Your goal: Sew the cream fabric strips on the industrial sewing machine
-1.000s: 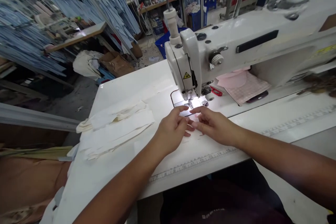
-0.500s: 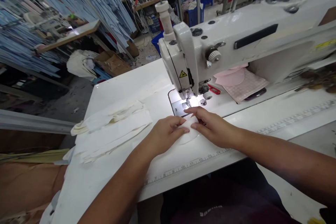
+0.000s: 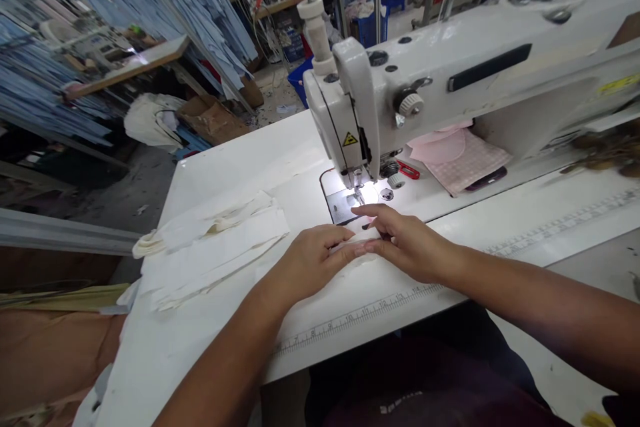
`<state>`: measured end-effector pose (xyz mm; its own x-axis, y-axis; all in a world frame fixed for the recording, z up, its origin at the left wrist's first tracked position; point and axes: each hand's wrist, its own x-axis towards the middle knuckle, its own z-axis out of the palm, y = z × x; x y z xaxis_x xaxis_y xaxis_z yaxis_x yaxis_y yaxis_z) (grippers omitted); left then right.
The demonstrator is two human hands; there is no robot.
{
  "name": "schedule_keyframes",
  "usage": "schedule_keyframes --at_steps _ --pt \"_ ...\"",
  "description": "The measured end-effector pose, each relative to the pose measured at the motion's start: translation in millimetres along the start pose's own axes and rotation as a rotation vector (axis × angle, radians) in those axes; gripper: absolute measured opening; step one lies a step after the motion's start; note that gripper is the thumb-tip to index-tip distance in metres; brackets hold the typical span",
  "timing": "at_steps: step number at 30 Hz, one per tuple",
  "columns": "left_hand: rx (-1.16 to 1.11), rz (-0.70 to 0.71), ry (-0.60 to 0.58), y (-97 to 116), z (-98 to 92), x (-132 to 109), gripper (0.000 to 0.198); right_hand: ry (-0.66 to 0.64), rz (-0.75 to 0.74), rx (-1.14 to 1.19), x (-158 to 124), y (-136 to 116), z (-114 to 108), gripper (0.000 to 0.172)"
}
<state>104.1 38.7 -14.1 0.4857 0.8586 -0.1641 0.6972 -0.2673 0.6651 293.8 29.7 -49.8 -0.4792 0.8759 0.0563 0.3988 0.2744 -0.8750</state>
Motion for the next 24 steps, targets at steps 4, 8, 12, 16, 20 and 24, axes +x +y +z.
schedule_keyframes --at_steps 4,8,12,16,20,24 --pt "-0.033 0.141 0.054 -3.4 1.5 1.3 0.015 0.01 -0.055 0.021 -0.9 1.1 0.6 0.047" --pt "-0.081 -0.056 0.033 -5.3 3.0 1.1 0.017 0.023 -0.071 0.066 -1.3 0.8 0.8 0.043" --pt "-0.057 -0.125 0.083 -3.5 3.7 -1.3 0.019 0.032 -0.069 0.096 -1.3 -0.4 0.1 0.041" --pt "-0.043 0.033 0.069 -4.4 2.9 -1.4 0.015 0.027 -0.063 0.09 -2.0 -1.3 -0.6 0.04" --pt "-0.066 0.109 0.124 -6.6 3.0 1.1 0.022 0.036 -0.1 0.087 -2.6 -1.5 -0.1 0.039" --pt "-0.045 -0.017 0.149 -5.4 6.2 2.0 0.034 0.047 -0.066 0.108 -2.2 -0.4 1.2 0.044"
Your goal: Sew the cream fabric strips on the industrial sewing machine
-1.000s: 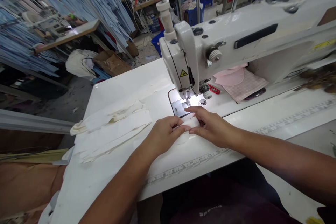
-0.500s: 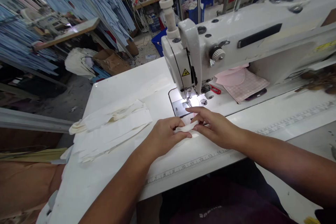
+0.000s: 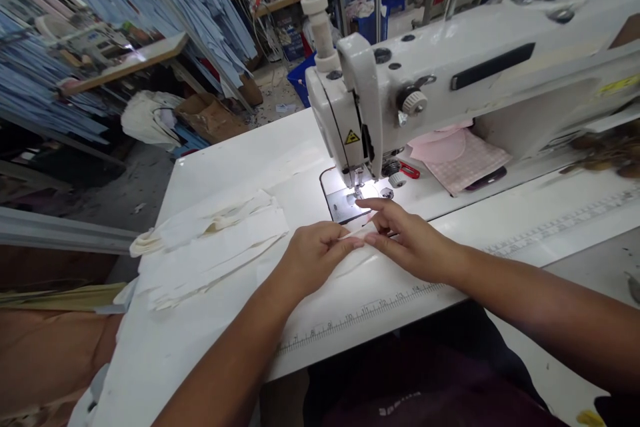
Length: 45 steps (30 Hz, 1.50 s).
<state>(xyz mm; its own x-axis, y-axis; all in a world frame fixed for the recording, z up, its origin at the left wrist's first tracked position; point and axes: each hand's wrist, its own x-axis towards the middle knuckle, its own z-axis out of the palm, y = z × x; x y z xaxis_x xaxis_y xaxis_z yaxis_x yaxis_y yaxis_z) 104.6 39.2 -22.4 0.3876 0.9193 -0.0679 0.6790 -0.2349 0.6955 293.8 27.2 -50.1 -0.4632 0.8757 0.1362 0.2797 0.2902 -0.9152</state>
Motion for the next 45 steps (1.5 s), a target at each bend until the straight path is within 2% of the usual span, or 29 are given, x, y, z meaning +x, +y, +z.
schedule_keyframes --at_steps 4,10,15,24,33,38,45 --pt "0.013 -0.052 -0.012 2 1.8 -1 0.038 0.018 0.07 0.04 0 1 0 0.045" --pt "-0.022 -0.048 0.013 5 0.7 0 0.022 0.045 0.117 0.051 0 0 -1 0.046" --pt "-0.051 0.077 0.093 3 4.2 0 0.018 0.077 0.093 0.078 0 1 -1 0.046" --pt "-0.017 -0.004 0.083 7 7.6 -2 0.022 0.128 0.046 0.197 -1 3 -1 0.043" --pt "-0.253 -0.003 0.118 -3 13.9 1 0.018 0.144 0.05 0.144 0 3 0 0.043" --pt "-0.208 -0.025 0.183 3 14.2 1 0.016 0.159 0.047 0.163 0 4 0 0.042" --pt "-0.141 -0.032 0.208 3 12.1 0 0.018 0.166 0.058 0.186 0 6 1 0.041"
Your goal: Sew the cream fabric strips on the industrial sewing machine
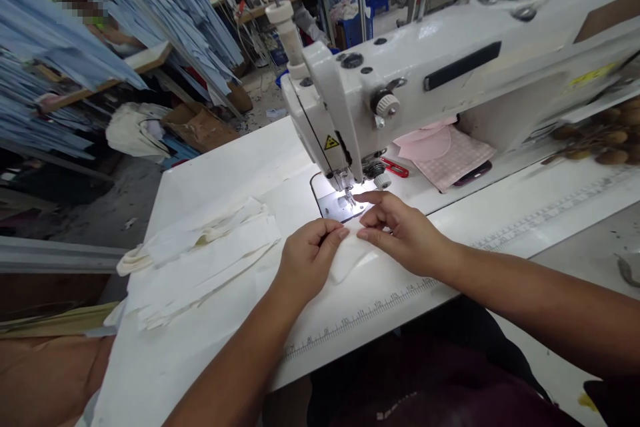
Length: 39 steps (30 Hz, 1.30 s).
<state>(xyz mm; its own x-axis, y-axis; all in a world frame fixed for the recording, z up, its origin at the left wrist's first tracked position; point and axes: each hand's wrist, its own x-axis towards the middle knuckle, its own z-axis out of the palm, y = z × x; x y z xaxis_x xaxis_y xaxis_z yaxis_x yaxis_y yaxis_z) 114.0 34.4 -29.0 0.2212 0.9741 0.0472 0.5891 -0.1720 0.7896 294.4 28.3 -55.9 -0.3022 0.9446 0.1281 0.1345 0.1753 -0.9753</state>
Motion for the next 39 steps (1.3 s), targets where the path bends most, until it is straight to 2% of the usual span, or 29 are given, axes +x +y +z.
schedule_keyframes --at_steps 5,11,15,19,21,23,27,31,39 --pt "0.063 0.031 0.008 1 1.0 -2 0.019 -0.001 -0.016 -0.013 0 0 0 0.04" --pt "0.123 -0.037 -0.017 3 1.5 2 0.022 -0.013 0.026 -0.088 0 -3 -1 0.038" --pt "0.238 -0.077 -0.114 5 1.5 12 0.023 -0.025 0.119 -0.247 4 -8 -3 0.041" --pt "0.339 -0.093 -0.188 5 4.0 26 0.02 -0.076 0.179 -0.499 11 -12 -3 0.043" --pt "0.398 -0.094 -0.211 5 6.4 31 0.019 -0.141 0.135 -0.656 14 -11 -3 0.033" --pt "0.438 -0.095 -0.218 5 8.7 34 0.017 -0.226 0.025 -0.801 15 -8 -5 0.022" --pt "0.458 -0.117 -0.214 3 9.9 39 0.016 -0.357 -0.188 -0.993 14 -2 -14 0.019" --pt "0.467 -0.128 -0.201 -2 7.0 46 0.016 -0.396 -0.343 -1.104 18 2 -23 0.015" --pt "0.496 -0.029 -0.146 -10 4.8 59 0.021 -0.338 -0.314 -1.12 31 6 -25 0.024"
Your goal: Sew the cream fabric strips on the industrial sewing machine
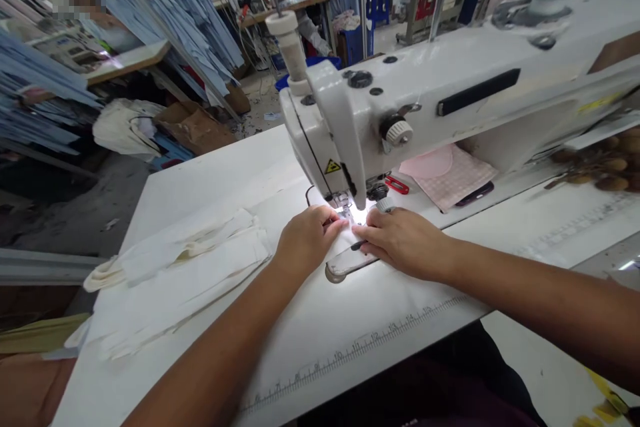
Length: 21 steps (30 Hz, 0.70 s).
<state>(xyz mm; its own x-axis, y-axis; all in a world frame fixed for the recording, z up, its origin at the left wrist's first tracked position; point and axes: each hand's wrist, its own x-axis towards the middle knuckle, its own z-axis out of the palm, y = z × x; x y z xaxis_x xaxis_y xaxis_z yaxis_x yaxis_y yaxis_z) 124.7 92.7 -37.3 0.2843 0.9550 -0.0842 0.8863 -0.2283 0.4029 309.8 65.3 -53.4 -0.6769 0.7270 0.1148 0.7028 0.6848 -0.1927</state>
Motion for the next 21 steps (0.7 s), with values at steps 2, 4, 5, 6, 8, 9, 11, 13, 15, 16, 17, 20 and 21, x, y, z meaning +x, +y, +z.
schedule_keyframes --at_steps 2,4,5,6,8,9,11,13,15,16,17,20,21 --pt "-0.002 0.021 0.005 -1.7 0.5 1.0 0.022 -0.013 0.017 0.008 1.1 -0.5 -1.0 0.024" --pt "-0.007 0.036 0.008 -3.5 0.9 1.6 0.023 -0.043 0.032 0.014 2.1 -1.1 -2.8 0.024" --pt "-0.01 0.04 0.01 -4.3 1.1 2.0 0.023 -0.057 0.041 0.016 2.7 -1.4 -3.7 0.025" --pt "-0.01 0.04 0.011 -5.1 1.3 2.3 0.024 -0.067 0.048 0.018 3.2 -1.6 -4.6 0.025" --pt "-0.005 0.036 0.014 -6.5 1.6 3.1 0.024 -0.078 0.057 0.024 4.1 -1.9 -5.6 0.026" --pt "0.001 0.031 0.013 -7.1 1.8 3.5 0.025 -0.078 0.059 0.028 4.5 -2.0 -5.8 0.026" --pt "0.012 0.022 0.001 -8.1 2.1 4.3 0.025 -0.076 0.062 0.03 5.0 -2.2 -5.7 0.026" --pt "0.018 0.021 -0.013 -9.0 2.4 5.1 0.026 -0.073 0.066 0.022 5.3 -2.2 -5.2 0.025" --pt "0.023 0.032 -0.021 -9.9 2.8 5.7 0.027 -0.077 0.068 0.01 5.5 -2.0 -4.8 0.024" --pt "0.026 0.039 -0.021 -10.2 3.0 5.9 0.028 -0.08 0.069 0.008 5.5 -1.9 -4.7 0.024" --pt "0.03 0.041 -0.021 -10.3 3.1 6.2 0.028 -0.081 0.07 0.008 5.5 -1.6 -4.7 0.024" --pt "0.043 0.03 -0.026 -10.3 3.7 6.9 0.027 -0.071 0.075 0.016 5.6 -0.9 -4.9 0.025" --pt "0.051 0.029 -0.025 -10.6 4.1 7.3 0.027 -0.066 0.078 0.019 5.7 -0.8 -5.0 0.025"
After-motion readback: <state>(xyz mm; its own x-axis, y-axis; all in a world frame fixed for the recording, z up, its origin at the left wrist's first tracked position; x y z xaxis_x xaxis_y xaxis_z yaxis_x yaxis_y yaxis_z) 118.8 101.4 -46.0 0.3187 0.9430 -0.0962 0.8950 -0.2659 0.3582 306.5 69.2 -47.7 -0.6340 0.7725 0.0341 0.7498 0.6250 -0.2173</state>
